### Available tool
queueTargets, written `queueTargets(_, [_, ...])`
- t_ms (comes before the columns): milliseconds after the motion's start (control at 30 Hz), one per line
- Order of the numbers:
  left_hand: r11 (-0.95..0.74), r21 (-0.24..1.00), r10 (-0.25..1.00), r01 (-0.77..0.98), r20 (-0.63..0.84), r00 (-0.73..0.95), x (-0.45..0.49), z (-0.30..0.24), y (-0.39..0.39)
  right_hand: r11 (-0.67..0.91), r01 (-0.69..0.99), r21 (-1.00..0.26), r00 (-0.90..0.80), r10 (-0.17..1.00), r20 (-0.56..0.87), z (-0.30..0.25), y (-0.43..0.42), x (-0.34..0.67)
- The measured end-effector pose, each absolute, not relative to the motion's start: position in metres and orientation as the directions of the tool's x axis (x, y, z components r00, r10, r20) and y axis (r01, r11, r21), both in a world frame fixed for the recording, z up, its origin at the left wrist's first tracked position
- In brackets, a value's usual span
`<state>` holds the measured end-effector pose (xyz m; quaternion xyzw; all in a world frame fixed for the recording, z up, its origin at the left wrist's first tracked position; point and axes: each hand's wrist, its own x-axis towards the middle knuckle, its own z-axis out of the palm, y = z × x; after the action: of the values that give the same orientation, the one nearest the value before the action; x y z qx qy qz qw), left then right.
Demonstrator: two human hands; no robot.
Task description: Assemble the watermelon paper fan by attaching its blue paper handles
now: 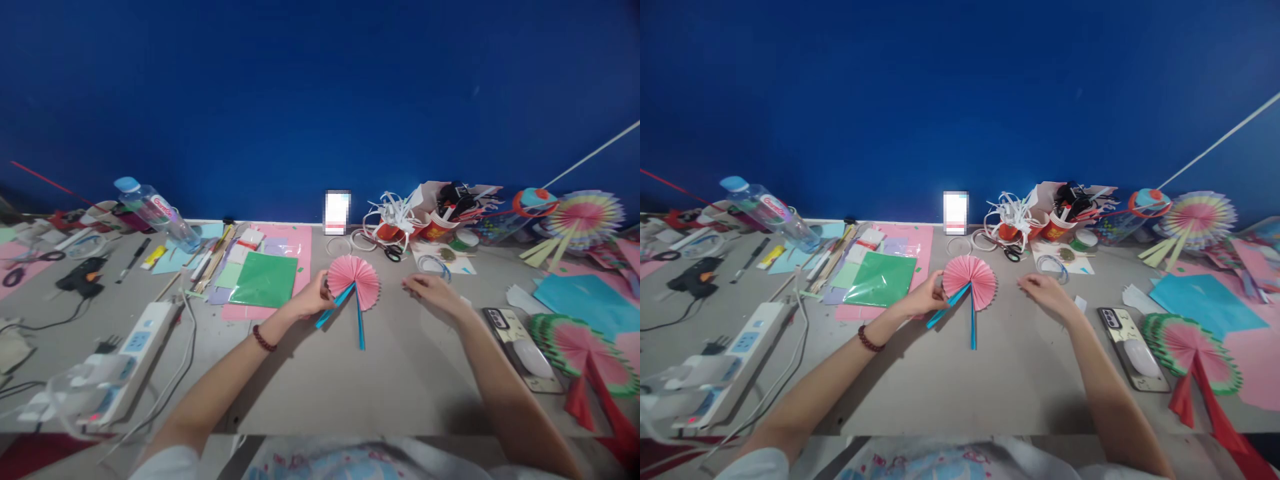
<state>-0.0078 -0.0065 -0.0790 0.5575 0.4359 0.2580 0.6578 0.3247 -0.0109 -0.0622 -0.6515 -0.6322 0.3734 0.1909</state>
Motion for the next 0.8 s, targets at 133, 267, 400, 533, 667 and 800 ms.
queueTargets(133, [0.233,0.957,0.83,0.17,-0.287,0.478,-0.014,-0.081,-0.02,-0.095,0.678,-0.729,0.029,0.994,-0.103,-0.072,-0.009,0.329])
queueTargets(267, [0.168,0.935,0.88,0.311,-0.285,0.38,-0.013,-0.08,-0.028,0.139,0.71,-0.69,-0.119,0.99,0.077,-0.061,0.005,0.287])
queueTargets(400, [0.045,0.897,0.911,0.44,-0.217,0.35,-0.014,-0.077,-0.032,0.433,0.732,-0.526,-0.39,0.899,0.198,-0.048,0.032,0.237])
queueTargets(533, [-0.016,0.873,0.933,0.487,-0.162,0.321,-0.019,-0.069,-0.03,0.525,0.806,-0.273,-0.5,0.851,0.157,-0.053,0.06,0.208])
queueTargets(667, [-0.074,0.869,0.968,0.49,-0.055,0.243,-0.023,-0.055,-0.019,0.51,0.835,-0.207,-0.502,0.86,0.095,-0.067,0.078,0.2])
queueTargets(800, [-0.146,0.885,0.963,0.443,0.025,0.267,-0.022,-0.038,-0.005,0.438,0.867,-0.237,-0.431,0.898,0.084,-0.073,0.084,0.197])
